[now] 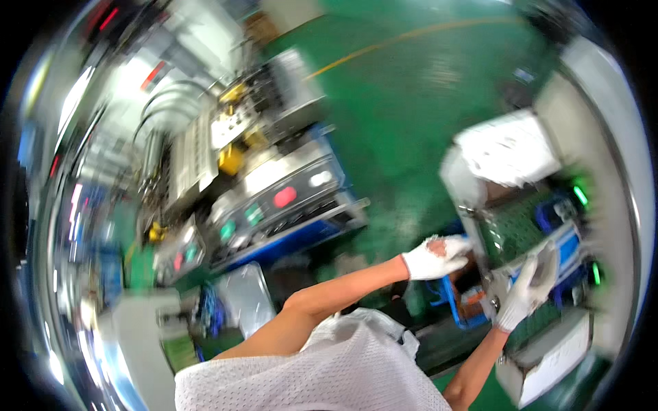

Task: The person repeatedly picks up blue and black sneakers from a conveyor belt, places them into a machine, and removes them after processing. The person then places the processed sneakers back onto the conveyor belt.

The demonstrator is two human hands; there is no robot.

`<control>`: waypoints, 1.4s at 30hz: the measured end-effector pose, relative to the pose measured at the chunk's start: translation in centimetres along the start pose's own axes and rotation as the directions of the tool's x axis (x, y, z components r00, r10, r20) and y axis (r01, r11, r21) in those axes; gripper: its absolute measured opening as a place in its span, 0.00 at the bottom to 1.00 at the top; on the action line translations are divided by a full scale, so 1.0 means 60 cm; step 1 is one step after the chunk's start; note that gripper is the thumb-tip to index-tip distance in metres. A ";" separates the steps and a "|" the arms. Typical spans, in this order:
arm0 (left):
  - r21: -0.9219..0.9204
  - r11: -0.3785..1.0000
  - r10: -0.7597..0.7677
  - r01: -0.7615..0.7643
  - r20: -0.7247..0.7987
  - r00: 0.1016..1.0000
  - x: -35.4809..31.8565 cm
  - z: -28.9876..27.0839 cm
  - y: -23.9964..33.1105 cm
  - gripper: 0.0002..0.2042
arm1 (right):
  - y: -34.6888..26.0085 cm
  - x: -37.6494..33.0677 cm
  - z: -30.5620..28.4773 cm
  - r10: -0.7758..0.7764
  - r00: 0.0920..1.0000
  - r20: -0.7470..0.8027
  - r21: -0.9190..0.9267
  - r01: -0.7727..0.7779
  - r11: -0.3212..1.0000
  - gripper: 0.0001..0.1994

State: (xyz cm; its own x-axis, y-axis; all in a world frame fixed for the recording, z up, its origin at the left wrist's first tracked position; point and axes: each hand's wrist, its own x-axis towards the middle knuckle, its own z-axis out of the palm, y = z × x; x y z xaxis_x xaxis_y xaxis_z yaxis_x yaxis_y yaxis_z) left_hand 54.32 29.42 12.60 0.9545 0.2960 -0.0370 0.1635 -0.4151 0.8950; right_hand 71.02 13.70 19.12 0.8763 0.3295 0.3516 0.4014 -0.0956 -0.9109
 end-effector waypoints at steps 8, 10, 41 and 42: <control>-0.529 0.253 -0.511 0.810 -0.784 -0.353 -0.972 -0.026 -0.272 0.17 | 0.300 -0.320 0.281 0.272 0.090 0.958 -0.286 0.240 0.928 0.28; -0.343 -0.402 -0.502 0.849 -0.693 -0.518 -1.217 0.069 -0.204 0.16 | 0.276 -0.368 0.312 0.372 -0.053 0.927 -0.288 0.537 0.793 0.23; -0.894 0.448 -0.521 0.024 -0.282 -0.806 -1.399 0.131 -0.032 0.35 | -0.289 -0.936 0.619 0.263 -0.616 0.743 -0.180 0.195 0.964 0.23; -0.800 0.600 -0.491 -0.003 -0.365 -0.791 -1.362 0.099 -0.001 0.33 | -0.310 -0.953 0.617 0.276 -0.693 0.666 -0.275 0.115 0.954 0.24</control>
State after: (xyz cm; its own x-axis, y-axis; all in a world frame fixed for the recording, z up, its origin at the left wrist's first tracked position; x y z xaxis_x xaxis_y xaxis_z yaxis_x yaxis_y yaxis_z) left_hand -22.21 0.15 12.90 -0.9263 0.2838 -0.2478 -0.1044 0.4386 0.8926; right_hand 3.56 31.43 7.97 -0.6743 0.3705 -0.6387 0.5575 -0.3118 -0.7694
